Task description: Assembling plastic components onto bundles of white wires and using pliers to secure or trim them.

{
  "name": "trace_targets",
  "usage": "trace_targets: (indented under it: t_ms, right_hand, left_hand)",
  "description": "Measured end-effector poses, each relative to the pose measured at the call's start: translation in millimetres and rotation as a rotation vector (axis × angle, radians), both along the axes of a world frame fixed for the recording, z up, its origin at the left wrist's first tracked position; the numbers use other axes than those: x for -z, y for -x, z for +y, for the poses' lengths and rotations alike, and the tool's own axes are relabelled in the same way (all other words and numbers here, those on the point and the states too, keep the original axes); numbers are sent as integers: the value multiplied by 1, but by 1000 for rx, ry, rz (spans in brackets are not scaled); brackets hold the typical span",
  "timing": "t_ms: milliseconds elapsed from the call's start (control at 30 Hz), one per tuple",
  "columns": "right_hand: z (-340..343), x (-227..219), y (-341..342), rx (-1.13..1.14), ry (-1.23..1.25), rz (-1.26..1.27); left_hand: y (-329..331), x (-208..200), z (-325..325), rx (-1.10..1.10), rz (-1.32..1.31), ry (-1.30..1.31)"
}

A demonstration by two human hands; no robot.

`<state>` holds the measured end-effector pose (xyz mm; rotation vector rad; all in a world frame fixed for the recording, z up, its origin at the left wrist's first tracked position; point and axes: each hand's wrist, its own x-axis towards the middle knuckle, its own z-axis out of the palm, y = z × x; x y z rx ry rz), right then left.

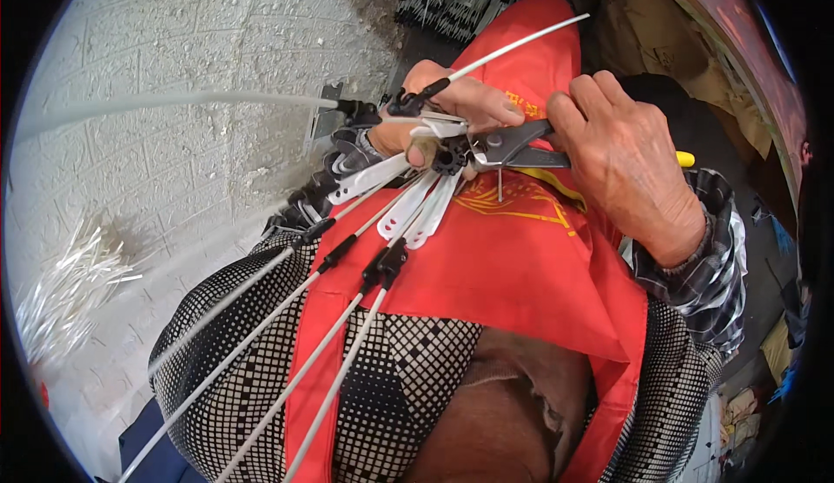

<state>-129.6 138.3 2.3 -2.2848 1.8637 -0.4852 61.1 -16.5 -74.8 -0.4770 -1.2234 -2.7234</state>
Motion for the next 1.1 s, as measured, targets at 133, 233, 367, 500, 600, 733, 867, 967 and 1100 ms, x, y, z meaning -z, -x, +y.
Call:
trace_targets:
  t_ms: [133,233,367,500,600,733,867,967,1100]
  right_hand:
    - [-5,2,1,-26,6,-40]
    - [-4,3,1,-13,17,-67]
    - [1,5,0,29,55,-90]
    - [3,10,-1,31,32,-136]
    - [5,11,2,33,18,-161]
    - [3,6,8,28,35,-82]
    - [0,0,10,-7,61,1]
    - [-3,-4,9,-10,69,49]
    - [-9,-10,13,-68,68,117]
  left_hand:
    - [-2,5,-6,37,62,25]
    - [2,6,-11,61,100,60]
    - [7,5,-15,81,141,125]
    - [8,5,-17,88,178,165]
    - [9,4,-13,107,114,146]
    - [3,4,-9,82,76,92]
    - [3,2,-5,30,72,76]
    - [-2,-11,2,-94,-122,111]
    - [-3,-13,5,-155,-171,114]
